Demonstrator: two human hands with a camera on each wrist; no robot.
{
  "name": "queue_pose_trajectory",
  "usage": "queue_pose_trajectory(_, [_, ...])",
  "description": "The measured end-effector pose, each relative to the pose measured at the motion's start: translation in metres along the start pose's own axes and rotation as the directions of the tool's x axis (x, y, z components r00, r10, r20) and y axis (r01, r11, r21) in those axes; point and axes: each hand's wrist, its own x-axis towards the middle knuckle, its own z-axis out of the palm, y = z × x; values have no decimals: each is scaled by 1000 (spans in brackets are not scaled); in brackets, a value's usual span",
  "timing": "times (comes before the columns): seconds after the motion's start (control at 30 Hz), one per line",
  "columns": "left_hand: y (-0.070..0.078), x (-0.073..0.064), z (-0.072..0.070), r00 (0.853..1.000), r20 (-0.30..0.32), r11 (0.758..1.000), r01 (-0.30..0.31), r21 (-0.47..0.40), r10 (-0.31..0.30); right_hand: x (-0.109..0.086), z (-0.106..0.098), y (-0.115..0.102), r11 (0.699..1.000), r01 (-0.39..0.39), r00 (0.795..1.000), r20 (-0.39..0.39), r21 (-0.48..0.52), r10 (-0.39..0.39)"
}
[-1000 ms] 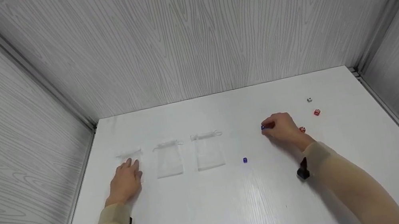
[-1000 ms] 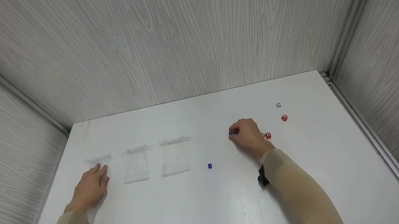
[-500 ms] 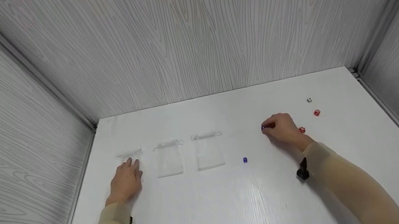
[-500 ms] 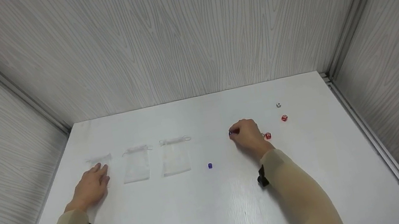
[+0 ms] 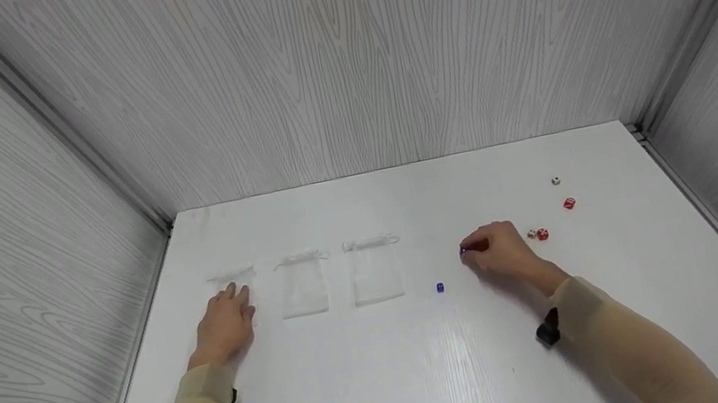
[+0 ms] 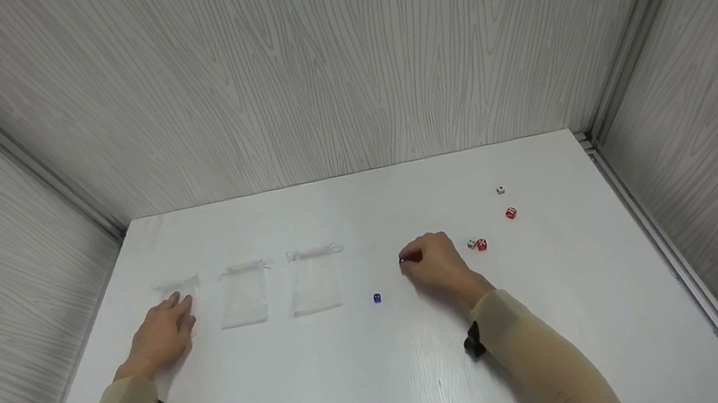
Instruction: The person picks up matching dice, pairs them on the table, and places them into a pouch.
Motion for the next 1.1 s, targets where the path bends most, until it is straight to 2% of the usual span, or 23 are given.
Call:
queue_pose_trajectory(0.17, [-1, 0, 1, 1000, 5, 1000, 9, 4, -9, -10, 10, -11, 997, 76, 996, 47, 24, -77])
queue_pose_trajectory(0.3, [-2, 1, 2, 1000, 13, 1000, 12, 3, -12, -15, 18, -19, 988, 150, 984, 92, 42, -153])
queue_pose_trajectory(0.43, [-3, 1, 2, 1000, 20, 1000, 6, 0, -6, -17, 23, -24, 981, 185, 974, 126, 54, -190])
queue_pose_trajectory(0.6, [-3, 2, 3, 1000, 19, 1000, 3, 6, -3, -18, 24, -27, 979, 202, 969, 143, 27, -204])
queue_pose_trajectory(0.8, [-3, 3, 3, 1000, 13, 1000, 9, 7, -9, -17, 27, -27, 983, 183, 971, 162, -32, -176])
queue_pose_trajectory(1.1, [-2, 1, 4, 1000, 12, 1000, 14, -15, -14, -16, 28, -32, 977, 203, 965, 179, -63, -189])
